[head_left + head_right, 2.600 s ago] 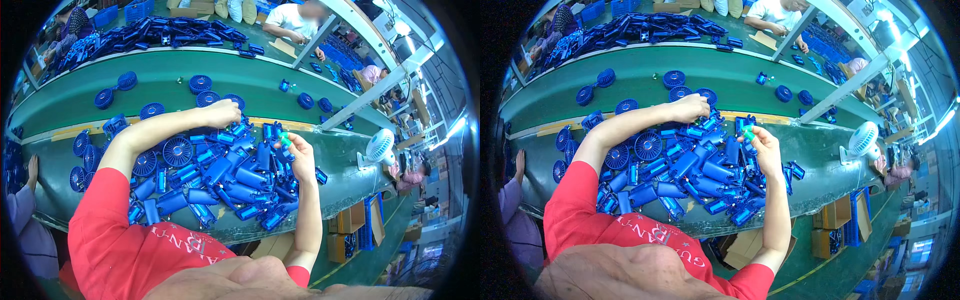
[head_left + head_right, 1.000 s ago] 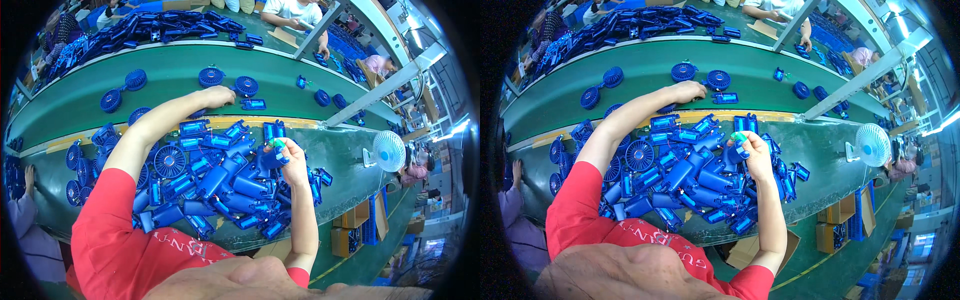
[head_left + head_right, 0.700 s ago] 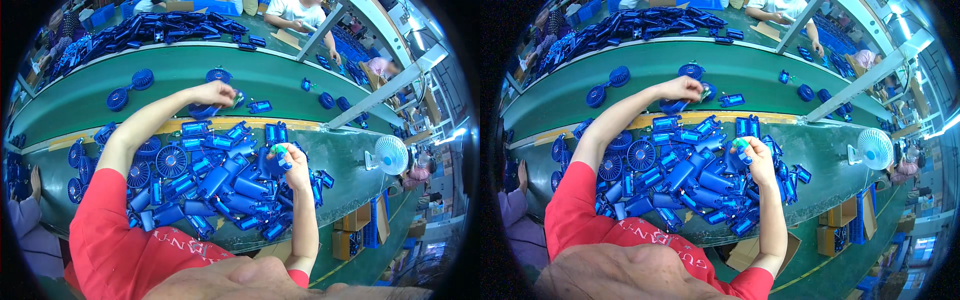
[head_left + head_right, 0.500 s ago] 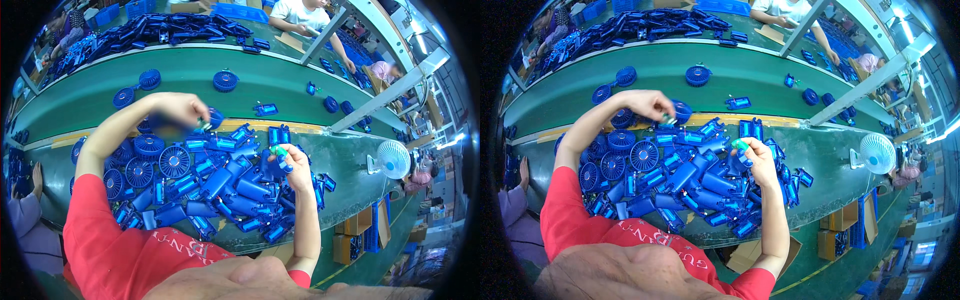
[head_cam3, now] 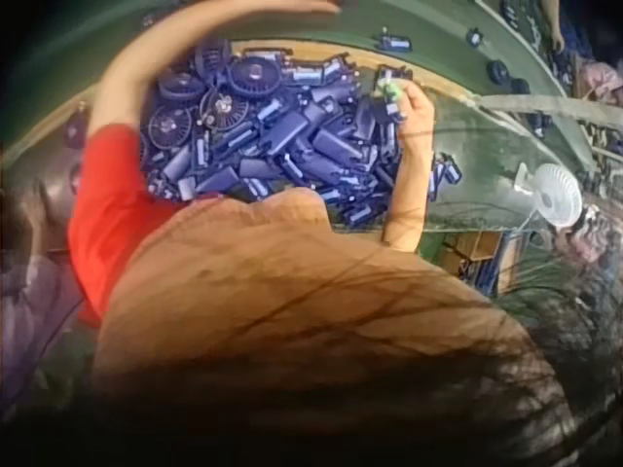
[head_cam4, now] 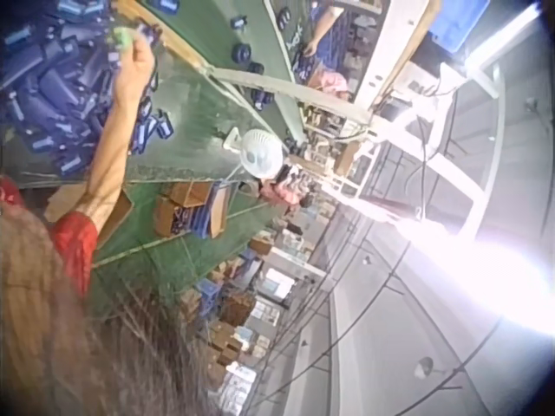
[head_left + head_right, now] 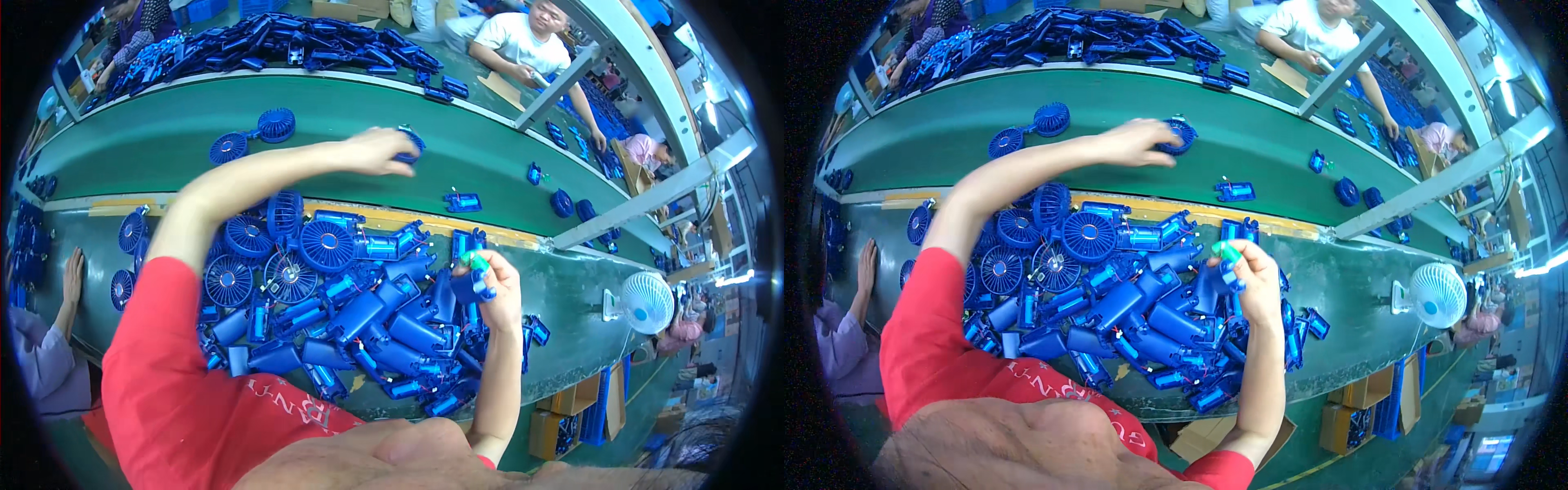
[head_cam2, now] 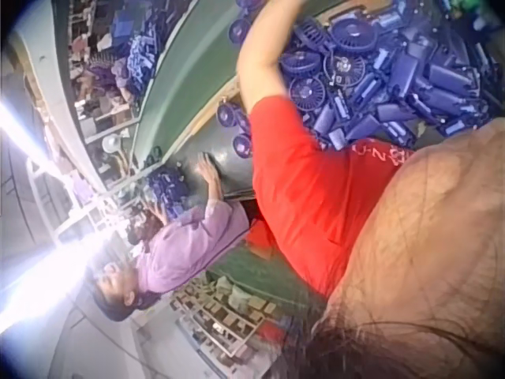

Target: The person assembles small blue portable fans on a green factory table. They pick up fan bodies and circular grilles, insert a small green component into the body, and attach the grille to complete the unit. The process is repeated continuously with parts drawn from a large pile on the table.

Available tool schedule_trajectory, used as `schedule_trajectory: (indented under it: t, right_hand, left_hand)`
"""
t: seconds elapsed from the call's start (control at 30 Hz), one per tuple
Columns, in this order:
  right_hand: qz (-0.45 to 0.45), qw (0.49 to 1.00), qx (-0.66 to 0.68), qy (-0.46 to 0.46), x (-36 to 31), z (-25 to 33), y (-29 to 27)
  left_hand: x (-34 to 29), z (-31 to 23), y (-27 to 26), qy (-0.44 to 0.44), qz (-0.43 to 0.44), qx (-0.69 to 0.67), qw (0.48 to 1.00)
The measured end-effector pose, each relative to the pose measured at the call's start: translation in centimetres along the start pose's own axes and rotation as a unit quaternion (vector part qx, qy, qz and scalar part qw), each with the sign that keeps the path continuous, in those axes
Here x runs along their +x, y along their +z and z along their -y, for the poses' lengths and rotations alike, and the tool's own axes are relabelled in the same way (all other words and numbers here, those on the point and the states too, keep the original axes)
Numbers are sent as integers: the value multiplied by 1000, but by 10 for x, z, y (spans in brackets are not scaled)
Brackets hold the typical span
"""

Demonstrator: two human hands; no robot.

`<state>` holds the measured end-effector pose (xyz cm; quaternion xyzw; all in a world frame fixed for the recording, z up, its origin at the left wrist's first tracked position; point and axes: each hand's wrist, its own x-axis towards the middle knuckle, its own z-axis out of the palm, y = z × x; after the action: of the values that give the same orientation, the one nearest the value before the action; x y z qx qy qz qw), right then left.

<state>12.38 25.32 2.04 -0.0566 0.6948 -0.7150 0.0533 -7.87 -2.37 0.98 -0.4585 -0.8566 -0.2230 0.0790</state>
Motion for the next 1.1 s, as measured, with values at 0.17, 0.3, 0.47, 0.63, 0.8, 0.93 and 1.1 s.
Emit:
schedule_trajectory:
  t: [0.17,0.3,0.47,0.63,0.8,0.93,1.1]
  right_hand:
    - [22,994,-102,-43,-18,13,0]
    - [-21,998,-29,-44,-54,15,-18]
    - [-20,997,42,-60,-50,12,-16]
    - [-39,996,46,-65,-44,13,12]
    - [-50,998,-13,-44,-13,9,40]
    - [-66,991,-100,-54,-1,17,63]
    - [13,996,-55,-61,14,28,97]
  left_hand:
    - [54,40,65,-227,84,143,960]
    - [70,16,82,-163,118,229,953]
    - [27,26,71,-195,111,107,969]
    - [-13,12,26,-204,34,-278,938]
    - [-55,-21,-18,-99,-73,-377,918]
    - [-64,-80,-56,-86,-25,-431,898]
    - [-87,-104,-71,-139,30,-574,806]
